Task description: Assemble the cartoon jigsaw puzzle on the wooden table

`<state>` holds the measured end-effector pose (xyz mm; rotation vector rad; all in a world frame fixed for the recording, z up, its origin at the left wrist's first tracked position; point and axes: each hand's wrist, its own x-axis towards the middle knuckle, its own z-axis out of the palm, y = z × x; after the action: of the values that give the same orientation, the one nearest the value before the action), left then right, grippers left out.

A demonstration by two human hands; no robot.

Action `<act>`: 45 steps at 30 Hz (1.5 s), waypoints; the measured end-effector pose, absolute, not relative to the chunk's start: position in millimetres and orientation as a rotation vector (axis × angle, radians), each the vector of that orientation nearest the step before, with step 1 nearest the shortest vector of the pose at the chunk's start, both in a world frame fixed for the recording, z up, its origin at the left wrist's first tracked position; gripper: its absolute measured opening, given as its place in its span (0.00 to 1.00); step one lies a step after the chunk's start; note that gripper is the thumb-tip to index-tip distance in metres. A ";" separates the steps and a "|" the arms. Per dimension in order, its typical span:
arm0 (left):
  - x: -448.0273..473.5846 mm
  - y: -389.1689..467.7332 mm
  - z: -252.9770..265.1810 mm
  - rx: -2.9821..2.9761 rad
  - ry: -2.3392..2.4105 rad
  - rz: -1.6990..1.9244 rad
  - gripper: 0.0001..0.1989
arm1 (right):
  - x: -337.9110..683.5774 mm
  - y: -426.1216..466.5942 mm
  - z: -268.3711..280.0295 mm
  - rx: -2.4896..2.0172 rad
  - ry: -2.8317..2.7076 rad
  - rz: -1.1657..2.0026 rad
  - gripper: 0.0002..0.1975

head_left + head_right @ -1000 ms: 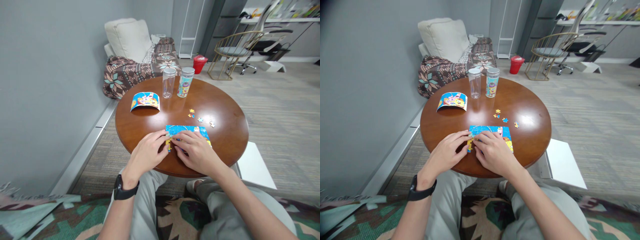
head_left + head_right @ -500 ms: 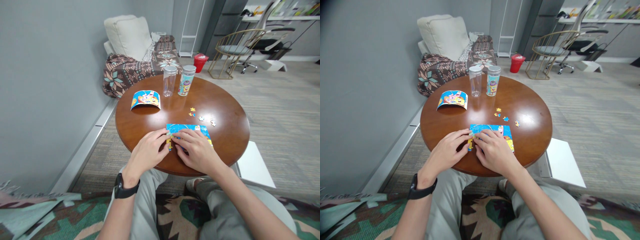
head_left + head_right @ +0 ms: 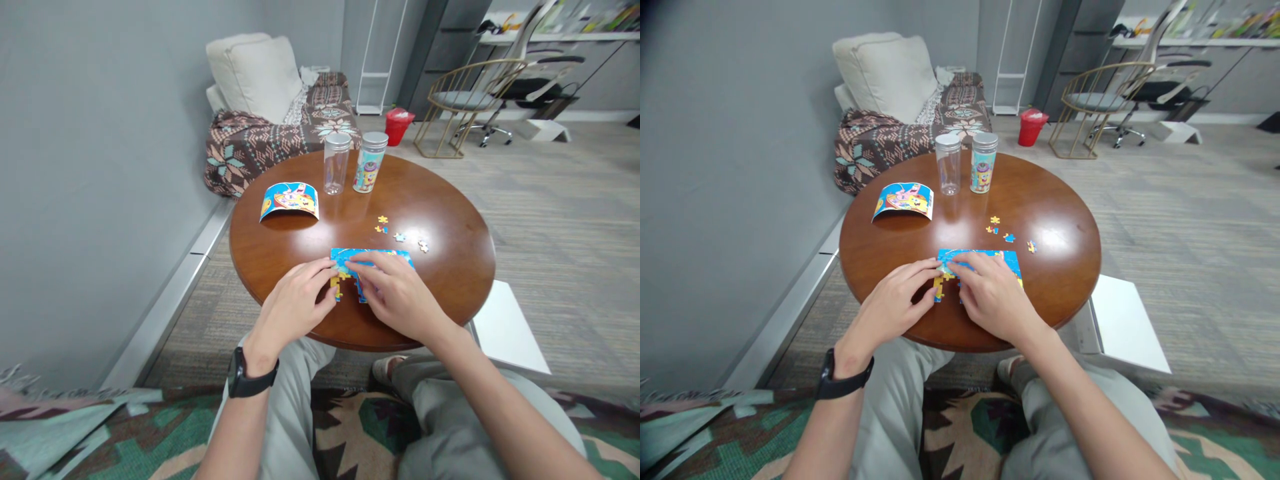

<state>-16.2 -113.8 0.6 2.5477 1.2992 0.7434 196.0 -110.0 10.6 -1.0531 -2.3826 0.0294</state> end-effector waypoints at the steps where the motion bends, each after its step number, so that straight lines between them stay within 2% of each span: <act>1: -16.3 -113.8 0.6 2.547 1.301 0.739 0.14 | 198.1 -108.7 10.8 -1.081 -2.365 0.035 0.17; 11: -15.7 -114.4 2.7 2.581 1.298 0.719 0.16 | 190.0 -107.3 6.6 -1.155 -2.449 0.032 0.16; 28: -15.7 -113.8 0.6 2.619 1.283 0.703 0.14 | 179.4 -109.9 7.9 -1.226 -2.503 -0.302 0.12; 35: -15.2 -115.0 2.6 2.591 1.292 0.700 0.15 | 184.1 -108.8 4.9 -1.228 -2.354 -0.183 0.15; 45: -15.5 -115.3 3.6 2.601 1.280 0.691 0.15 | 184.6 -110.4 2.9 -1.199 -2.352 -0.088 0.14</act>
<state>-15.5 -115.3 3.6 2.6015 1.2798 0.6909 184.6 -110.4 2.9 -1.1992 -2.3516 -0.0883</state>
